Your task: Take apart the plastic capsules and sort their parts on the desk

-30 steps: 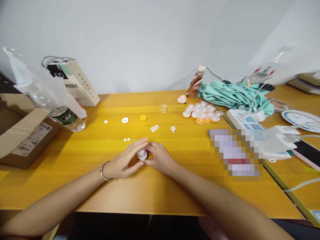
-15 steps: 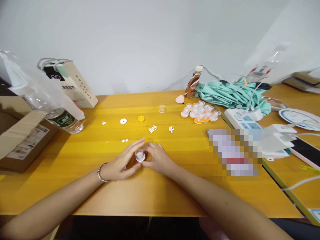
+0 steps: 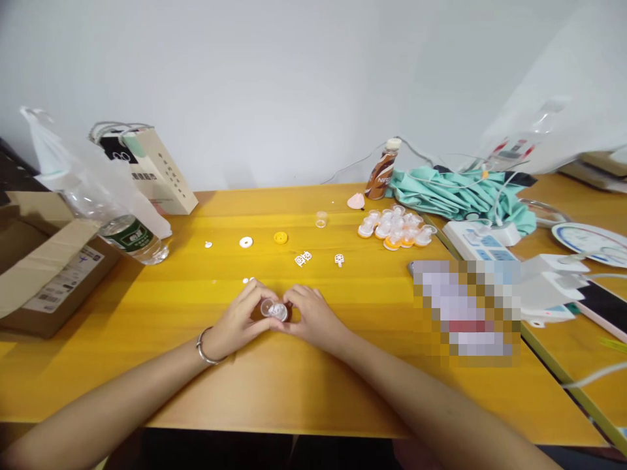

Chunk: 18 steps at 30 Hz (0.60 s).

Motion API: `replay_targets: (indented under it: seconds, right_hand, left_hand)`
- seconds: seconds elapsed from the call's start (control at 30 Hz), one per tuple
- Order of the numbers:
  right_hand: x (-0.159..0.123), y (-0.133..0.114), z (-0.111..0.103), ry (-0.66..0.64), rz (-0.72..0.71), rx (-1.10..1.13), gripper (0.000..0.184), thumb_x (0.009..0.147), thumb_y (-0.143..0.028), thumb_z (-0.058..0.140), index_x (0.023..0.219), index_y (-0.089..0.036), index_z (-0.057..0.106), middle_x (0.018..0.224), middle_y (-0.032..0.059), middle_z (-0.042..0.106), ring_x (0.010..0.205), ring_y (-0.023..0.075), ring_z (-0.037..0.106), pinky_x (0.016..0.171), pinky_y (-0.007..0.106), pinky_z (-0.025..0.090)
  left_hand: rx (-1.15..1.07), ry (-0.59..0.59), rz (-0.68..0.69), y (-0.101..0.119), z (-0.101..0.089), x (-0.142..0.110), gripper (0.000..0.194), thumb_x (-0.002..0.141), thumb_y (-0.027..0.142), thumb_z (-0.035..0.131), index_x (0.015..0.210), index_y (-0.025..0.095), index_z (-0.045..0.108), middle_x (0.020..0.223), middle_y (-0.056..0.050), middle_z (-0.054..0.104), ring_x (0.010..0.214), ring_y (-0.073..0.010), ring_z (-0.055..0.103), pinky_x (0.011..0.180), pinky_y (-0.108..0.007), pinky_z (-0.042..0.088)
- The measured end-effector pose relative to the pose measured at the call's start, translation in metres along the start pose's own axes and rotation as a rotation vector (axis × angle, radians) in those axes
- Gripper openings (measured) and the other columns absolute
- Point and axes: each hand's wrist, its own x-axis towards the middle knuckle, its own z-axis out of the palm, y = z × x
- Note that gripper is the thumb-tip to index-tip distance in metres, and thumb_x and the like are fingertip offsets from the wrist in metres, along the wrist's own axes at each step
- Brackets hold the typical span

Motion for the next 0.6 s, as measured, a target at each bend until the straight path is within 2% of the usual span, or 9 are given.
replay_targets:
  seconds: [0.13, 0.33, 0.47, 0.53, 0.6]
  right_hand:
    - [0.000, 0.000, 0.000, 0.001, 0.021, 0.017, 0.028, 0.072, -0.041, 0.065, 0.079, -0.020, 0.049, 0.080, 0.0013, 0.056, 0.078, 0.0166, 0.051, 0.070, 0.030, 0.036]
    - [0.000, -0.003, -0.004, -0.005, 0.037, 0.018, 0.026, 0.069, -0.035, 0.069, 0.082, -0.020, 0.051, 0.082, 0.0011, 0.056, 0.079, 0.0172, 0.051, 0.072, 0.031, 0.037]
    - [-0.001, -0.005, -0.006, -0.009, 0.027, 0.008, 0.023, 0.070, -0.032, 0.068, 0.083, -0.021, 0.053, 0.083, 0.0015, 0.056, 0.081, 0.0175, 0.051, 0.074, 0.032, 0.037]
    - [-0.002, -0.005, -0.006, -0.006, 0.024, 0.013, 0.022, 0.070, -0.031, 0.068, 0.084, -0.021, 0.054, 0.083, 0.0016, 0.056, 0.081, 0.0172, 0.051, 0.074, 0.032, 0.038]
    - [-0.002, -0.005, -0.007, -0.008, 0.022, 0.023, 0.022, 0.070, -0.031, 0.068, 0.084, -0.021, 0.055, 0.084, 0.0016, 0.056, 0.081, 0.0169, 0.052, 0.075, 0.032, 0.038]
  left_hand:
    - [-0.036, 0.030, 0.035, 0.000, -0.004, 0.000, 0.027, 0.077, 0.033, 0.062, 0.099, 0.020, 0.052, 0.089, -0.005, 0.051, 0.082, -0.0166, 0.049, 0.075, -0.030, 0.043]
    - [0.012, 0.235, 0.030, -0.004, -0.015, 0.008, 0.028, 0.081, 0.025, 0.057, 0.108, 0.023, 0.051, 0.096, -0.006, 0.050, 0.086, -0.0164, 0.050, 0.078, -0.032, 0.044]
    - [0.092, 0.297, 0.043, -0.019, -0.022, 0.050, 0.028, 0.082, 0.022, 0.054, 0.109, 0.020, 0.050, 0.099, -0.006, 0.052, 0.087, -0.0150, 0.051, 0.079, -0.030, 0.044]
    - [0.136, 0.277, 0.059, -0.032, -0.025, 0.081, 0.030, 0.081, 0.021, 0.055, 0.110, 0.018, 0.048, 0.096, -0.005, 0.052, 0.084, -0.0134, 0.051, 0.081, -0.030, 0.044]
    - [0.165, 0.244, 0.044, -0.045, -0.025, 0.110, 0.034, 0.077, 0.019, 0.059, 0.109, 0.015, 0.046, 0.103, -0.007, 0.051, 0.083, -0.0126, 0.052, 0.082, -0.029, 0.045]
